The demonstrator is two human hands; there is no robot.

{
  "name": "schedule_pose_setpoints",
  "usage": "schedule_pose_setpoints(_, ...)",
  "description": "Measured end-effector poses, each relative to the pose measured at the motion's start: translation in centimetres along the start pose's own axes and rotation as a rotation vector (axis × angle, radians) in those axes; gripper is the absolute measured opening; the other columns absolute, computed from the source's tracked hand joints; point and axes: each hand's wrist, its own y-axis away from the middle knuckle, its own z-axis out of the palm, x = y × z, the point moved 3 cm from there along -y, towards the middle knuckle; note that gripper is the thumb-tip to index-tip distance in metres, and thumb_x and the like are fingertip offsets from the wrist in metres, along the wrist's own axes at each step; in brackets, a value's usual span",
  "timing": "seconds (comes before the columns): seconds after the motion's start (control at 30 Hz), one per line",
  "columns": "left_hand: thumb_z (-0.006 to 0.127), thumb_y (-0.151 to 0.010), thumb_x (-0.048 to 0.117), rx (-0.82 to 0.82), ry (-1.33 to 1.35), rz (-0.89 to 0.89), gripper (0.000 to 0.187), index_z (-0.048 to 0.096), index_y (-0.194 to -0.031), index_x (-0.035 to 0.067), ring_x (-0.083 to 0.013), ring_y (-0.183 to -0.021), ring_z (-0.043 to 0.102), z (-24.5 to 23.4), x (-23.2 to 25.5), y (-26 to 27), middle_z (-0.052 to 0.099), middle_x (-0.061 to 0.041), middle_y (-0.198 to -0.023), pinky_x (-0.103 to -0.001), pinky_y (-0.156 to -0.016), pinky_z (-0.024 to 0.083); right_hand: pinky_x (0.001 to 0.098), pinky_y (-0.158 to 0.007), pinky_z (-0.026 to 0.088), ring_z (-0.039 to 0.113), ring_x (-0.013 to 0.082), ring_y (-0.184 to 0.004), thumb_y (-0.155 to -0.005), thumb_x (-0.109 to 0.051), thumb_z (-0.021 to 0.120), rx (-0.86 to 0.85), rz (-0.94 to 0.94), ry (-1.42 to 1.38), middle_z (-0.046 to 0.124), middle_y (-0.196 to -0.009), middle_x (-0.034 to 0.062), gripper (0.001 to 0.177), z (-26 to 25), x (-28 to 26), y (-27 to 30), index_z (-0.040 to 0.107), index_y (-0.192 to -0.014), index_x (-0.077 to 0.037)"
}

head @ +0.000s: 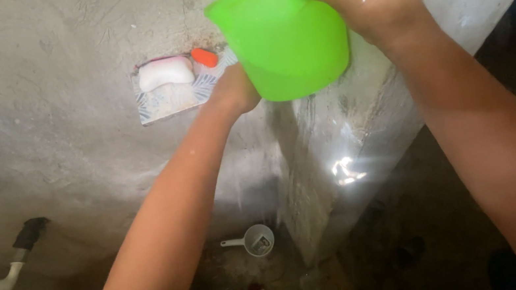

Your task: Cleaning a toilet and bathroom shelf using various brushes and water.

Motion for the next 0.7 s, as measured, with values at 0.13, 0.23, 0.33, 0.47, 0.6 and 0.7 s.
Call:
schedule_pose_setpoints(0.13,0.055,-0.100,0.033,-0.068,-0.043,-0.109,0.037,0.070,-0.120,0.005,-0.0384,-0.110,0.068,-2.8,1.4,1.8,0.070,-0.023,-0.118,-0.050,-0.093,0.053,0.0288,-0.086,0.062,0.073,0.0148,-0.092,-0.098,-0.015,0.080,0.009,0.044,0.002,0.073,-0.102,0.0057,0.015,0.0,-0.1,1.3,0.069,-0.103,-0.007)
schedule_pose_setpoints(0.23,0.058,-0.099,0.031,0.008,0.078,0.000,0.037,0.067,-0.123,0.004,-0.0381,-0.111,0.067,-1.9,0.5,1.3,0.069,-0.023,-0.120,-0.050,-0.093,0.052,0.0315,-0.095,0.061,0.071,0.0173,-0.106,-0.098,-0.018,0.082,0.010,0.021,0.105,0.070,-0.114,0.0079,0.021,-0.6,1.2,2.9,0.065,-0.104,-0.007)
schedule_pose_setpoints(0.33,0.062,-0.097,0.025,0.060,0.166,0.173,0.034,0.066,-0.126,0.007,-0.0382,-0.112,0.067,-3.3,-0.7,2.2,0.069,-0.023,-0.123,-0.049,-0.094,0.052,0.0356,-0.102,0.060,0.069,0.0208,-0.116,-0.098,-0.020,0.083,-0.024,0.024,0.228,0.069,-0.125,0.0106,0.025,0.0,1.1,4.8,0.063,-0.105,-0.007)
schedule_pose_setpoints(0.47,0.064,-0.089,0.019,-0.065,-0.045,-0.130,0.040,0.072,-0.127,0.026,-0.0361,-0.110,0.067,-4.7,-1.9,4.6,0.070,-0.018,-0.118,-0.048,-0.095,0.052,0.0386,-0.098,0.059,0.068,0.0226,-0.117,-0.091,-0.021,0.081,-0.043,0.178,0.323,0.068,-0.126,0.0113,0.024,1.0,2.6,8.5,0.062,-0.096,-0.009)
schedule_pose_setpoints(0.6,0.064,-0.086,0.016,-0.090,-0.053,-0.121,0.042,0.073,-0.126,0.027,-0.0350,-0.111,0.067,-6.2,-2.4,4.3,0.070,-0.017,-0.118,-0.046,-0.097,0.051,0.0395,-0.101,0.059,0.066,0.0238,-0.120,-0.090,-0.021,0.083,-0.014,0.144,0.244,0.067,-0.125,0.0133,0.025,2.0,5.2,11.4,0.062,-0.093,-0.007)
schedule_pose_setpoints(0.7,0.062,-0.093,0.021,-0.086,-0.106,-0.191,0.032,0.074,-0.123,0.023,-0.0352,-0.111,0.069,-5.4,-2.3,4.0,0.071,-0.017,-0.118,-0.048,-0.097,0.053,0.0392,-0.102,0.056,0.065,0.0245,-0.119,-0.088,-0.019,0.084,0.043,0.096,0.204,0.067,-0.122,0.0142,0.025,2.5,5.9,12.6,0.063,-0.095,-0.006)
